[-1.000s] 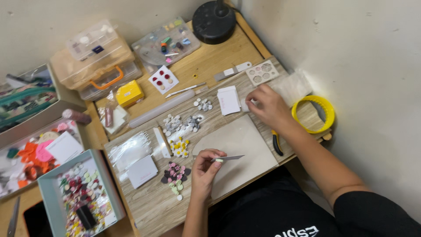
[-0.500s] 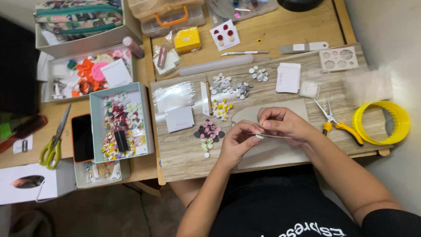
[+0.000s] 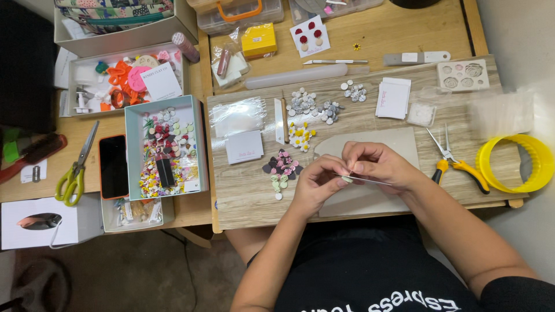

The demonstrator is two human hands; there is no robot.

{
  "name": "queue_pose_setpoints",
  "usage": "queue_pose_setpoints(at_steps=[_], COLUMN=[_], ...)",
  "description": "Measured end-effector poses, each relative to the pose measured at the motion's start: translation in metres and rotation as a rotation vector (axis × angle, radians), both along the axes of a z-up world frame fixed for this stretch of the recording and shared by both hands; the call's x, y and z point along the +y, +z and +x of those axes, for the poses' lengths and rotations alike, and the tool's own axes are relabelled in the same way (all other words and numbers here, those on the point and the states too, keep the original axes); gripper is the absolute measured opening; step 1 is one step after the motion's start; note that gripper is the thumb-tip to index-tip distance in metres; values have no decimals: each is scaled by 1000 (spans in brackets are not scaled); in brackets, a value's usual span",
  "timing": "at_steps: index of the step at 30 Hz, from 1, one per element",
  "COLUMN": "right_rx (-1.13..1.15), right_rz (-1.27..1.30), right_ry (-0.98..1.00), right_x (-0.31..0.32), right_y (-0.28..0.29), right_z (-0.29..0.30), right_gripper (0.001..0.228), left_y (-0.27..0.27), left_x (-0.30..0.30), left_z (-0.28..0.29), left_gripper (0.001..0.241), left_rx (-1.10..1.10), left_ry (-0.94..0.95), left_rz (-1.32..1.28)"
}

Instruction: The person assembles earrings by placing small decorative pieces onto white display cards. They handle the pieces and cards by hand, arranging them carefully and setting the completed cards aside on the table.

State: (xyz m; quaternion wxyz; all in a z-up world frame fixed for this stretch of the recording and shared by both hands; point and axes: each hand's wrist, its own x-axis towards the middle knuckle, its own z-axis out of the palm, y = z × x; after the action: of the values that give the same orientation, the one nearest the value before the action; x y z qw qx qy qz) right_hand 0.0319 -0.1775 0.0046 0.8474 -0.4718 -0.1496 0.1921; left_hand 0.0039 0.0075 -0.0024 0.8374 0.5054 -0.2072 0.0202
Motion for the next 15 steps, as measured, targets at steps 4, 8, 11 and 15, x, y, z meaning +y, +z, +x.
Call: queue_pose_setpoints(at_steps=[4, 8, 11, 15], right_rx=[-51, -141, -171, -287], right_rz=[-16, -71, -90, -191], right_ry=[5, 20, 17, 15], right_x=[-6, -5, -6, -7], right_y=[-13, 1, 11, 31], right_z=[3, 2, 1, 5], right_gripper=[12, 11, 11, 11], left_y=[1, -1, 1, -1], left_x=[-1, 0, 1, 0], left_z=[0, 2, 2, 2], left_gripper=[18, 19, 19, 19], left_rx=[-8, -18, -29, -23], left_ry=[-14, -38, -55, -68], left_rz=[-11, -20, 5, -33])
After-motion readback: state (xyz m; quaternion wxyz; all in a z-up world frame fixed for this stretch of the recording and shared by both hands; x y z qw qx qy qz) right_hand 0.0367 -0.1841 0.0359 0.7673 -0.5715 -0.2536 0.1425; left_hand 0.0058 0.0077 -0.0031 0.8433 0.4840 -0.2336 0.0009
